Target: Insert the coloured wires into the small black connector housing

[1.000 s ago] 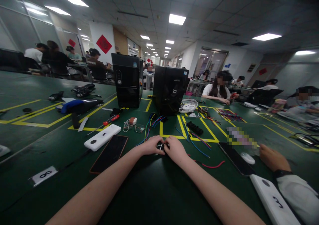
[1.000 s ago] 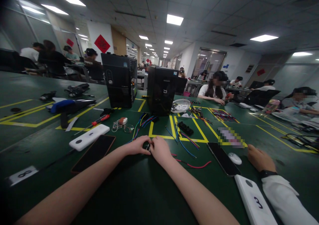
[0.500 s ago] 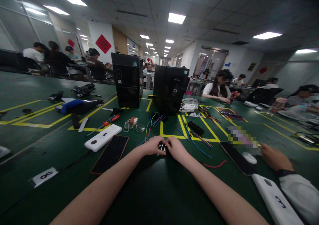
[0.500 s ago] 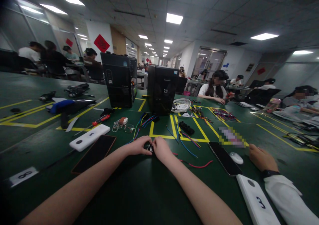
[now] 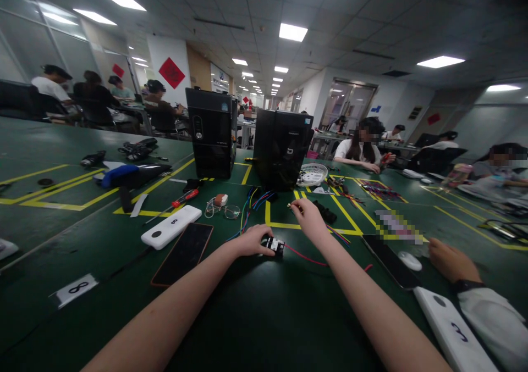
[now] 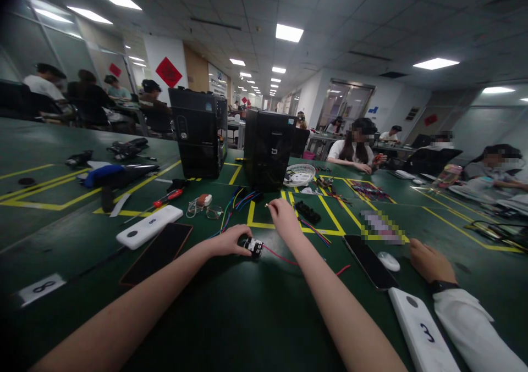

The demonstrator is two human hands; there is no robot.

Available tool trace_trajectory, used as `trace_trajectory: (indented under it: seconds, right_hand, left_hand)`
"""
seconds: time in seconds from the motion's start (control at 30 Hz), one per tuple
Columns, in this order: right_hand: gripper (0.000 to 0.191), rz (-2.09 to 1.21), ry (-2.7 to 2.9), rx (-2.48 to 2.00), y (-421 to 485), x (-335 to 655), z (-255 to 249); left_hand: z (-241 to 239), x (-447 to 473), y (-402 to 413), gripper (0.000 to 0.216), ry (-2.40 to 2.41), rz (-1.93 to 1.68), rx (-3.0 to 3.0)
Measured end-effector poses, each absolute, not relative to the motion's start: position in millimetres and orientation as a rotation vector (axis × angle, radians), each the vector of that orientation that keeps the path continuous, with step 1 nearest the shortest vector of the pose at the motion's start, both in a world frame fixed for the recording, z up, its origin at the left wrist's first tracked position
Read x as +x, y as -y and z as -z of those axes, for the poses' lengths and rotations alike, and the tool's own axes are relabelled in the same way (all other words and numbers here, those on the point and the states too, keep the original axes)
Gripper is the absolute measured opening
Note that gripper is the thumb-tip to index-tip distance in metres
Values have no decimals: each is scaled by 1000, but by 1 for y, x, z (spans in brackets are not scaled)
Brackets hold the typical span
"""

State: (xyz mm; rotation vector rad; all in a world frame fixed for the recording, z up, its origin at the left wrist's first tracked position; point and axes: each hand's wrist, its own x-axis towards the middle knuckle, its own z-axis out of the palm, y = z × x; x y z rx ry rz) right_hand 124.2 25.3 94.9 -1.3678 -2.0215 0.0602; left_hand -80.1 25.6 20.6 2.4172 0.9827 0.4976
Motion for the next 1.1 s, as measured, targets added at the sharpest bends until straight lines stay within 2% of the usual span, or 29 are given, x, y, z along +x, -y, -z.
trace_trajectory:
  seconds: [0.2,0.4,0.5,0.63,0.77,0.9,1.1]
  right_hand:
    - [20,-133,2117,-1658,-50,134,-50]
    - [17,-207,2208,-1326,-6,123,-45]
    - [14,-141,2325,-1237,21,118,-47]
    - [14,-41,2430,-1282,31,116,-39]
    - [16,-76,2451,-1276,23,119,-32]
    - [16,-133,2331,-1269,20,121,-22]
    - [17,-46,2218,-1263,25,118,-9]
  left_hand:
    - [-19,-82,-28,46,-987,-459,2396]
    - [-17,-82,-30,47,-995,-481,2395]
    - [-18,-81,-29,46,-1005,-481,2401]
    - [-19,-80,-28,44,-1012,-494,2406]
    - [-20,-79,-29,42,-1036,-511,2422]
    - [-22,-79,-29,41,-1078,-511,2444]
    - [-23,-77,-27,41,-1086,-521,2441]
